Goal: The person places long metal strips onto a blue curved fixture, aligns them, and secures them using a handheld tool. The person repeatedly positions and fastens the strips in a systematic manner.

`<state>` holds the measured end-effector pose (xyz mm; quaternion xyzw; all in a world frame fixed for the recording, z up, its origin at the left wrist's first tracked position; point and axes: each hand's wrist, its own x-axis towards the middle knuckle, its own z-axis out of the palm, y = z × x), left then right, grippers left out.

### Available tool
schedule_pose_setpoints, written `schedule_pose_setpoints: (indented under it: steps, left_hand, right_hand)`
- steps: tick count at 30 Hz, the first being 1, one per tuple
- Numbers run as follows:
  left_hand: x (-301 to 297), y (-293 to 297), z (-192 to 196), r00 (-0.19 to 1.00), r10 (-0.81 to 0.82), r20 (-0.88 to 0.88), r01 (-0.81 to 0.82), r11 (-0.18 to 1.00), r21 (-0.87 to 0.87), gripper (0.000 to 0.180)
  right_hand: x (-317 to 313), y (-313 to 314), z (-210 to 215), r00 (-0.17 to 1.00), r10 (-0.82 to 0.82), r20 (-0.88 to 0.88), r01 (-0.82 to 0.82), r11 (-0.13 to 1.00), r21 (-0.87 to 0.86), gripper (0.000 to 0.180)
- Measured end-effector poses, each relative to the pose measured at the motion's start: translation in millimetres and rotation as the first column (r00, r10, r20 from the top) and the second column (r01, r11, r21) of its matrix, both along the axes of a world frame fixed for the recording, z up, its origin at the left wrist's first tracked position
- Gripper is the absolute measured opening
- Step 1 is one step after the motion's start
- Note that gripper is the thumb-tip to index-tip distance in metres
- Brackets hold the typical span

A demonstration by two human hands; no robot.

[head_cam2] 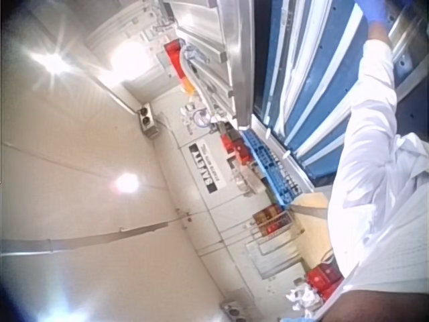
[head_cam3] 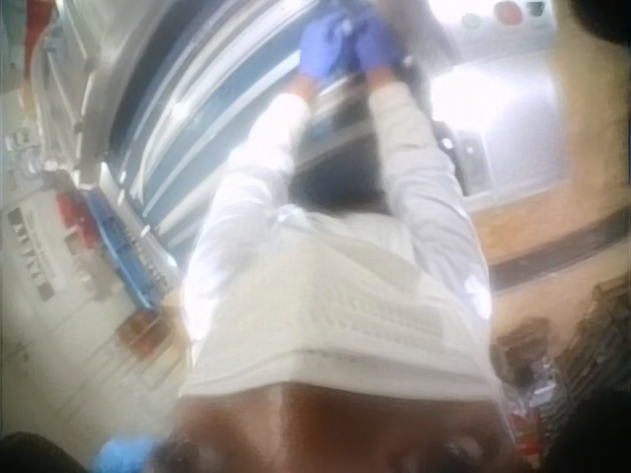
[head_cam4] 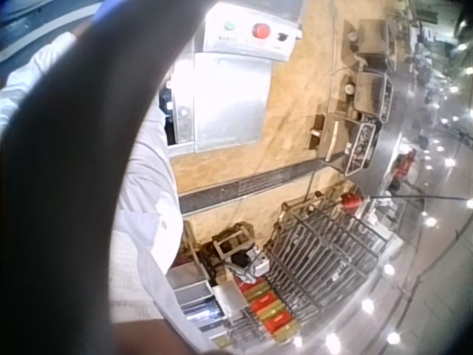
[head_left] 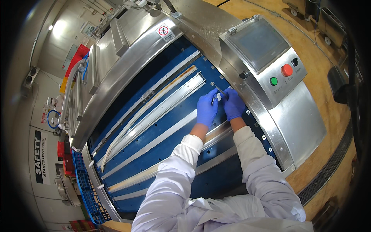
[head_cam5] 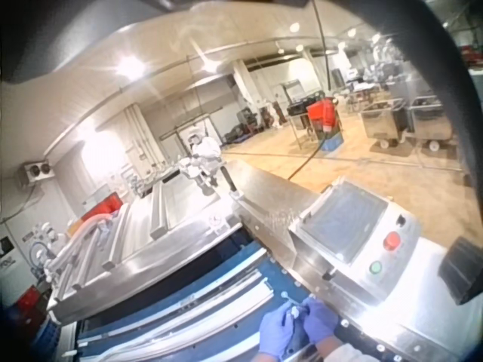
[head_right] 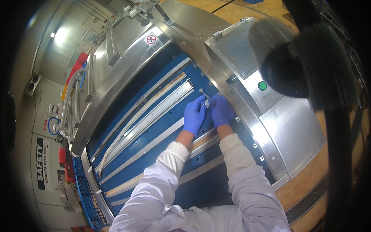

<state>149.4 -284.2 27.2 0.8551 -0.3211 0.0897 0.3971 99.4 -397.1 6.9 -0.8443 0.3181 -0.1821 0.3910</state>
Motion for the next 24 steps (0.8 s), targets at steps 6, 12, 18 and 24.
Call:
schedule_pose_setpoints:
  steps: [6,12,18,24]
  left_hand:
    - [18.0,12.7,7.3,0.982,-0.158,0.106,0.146,0.983,0.111,0.026]
    - [27.6,20.6,9.5,0.959,-0.252,-0.132,0.278,0.930,0.241,0.023]
    - [51.9,27.4,15.2,0.917,-0.393,0.068,0.358,0.887,0.291,0.027]
    - [55.0,20.8,30.3,0.940,-0.342,-0.005,0.334,0.916,0.222,0.016]
  right_hand:
    - [3.0,1.0,-1.9,0.999,-0.014,0.030,0.014,1.000,-0.011,0.017]
    - [1.4,1.6,1.1,0.999,0.021,-0.025,-0.021,1.000,0.013,0.017]
    - [3.3,3.6,7.8,0.999,0.019,-0.037,-0.018,1.000,0.023,0.018]
    - [1.9,0.5,1.7,1.000,0.012,0.001,-0.012,1.000,-0.015,0.017]
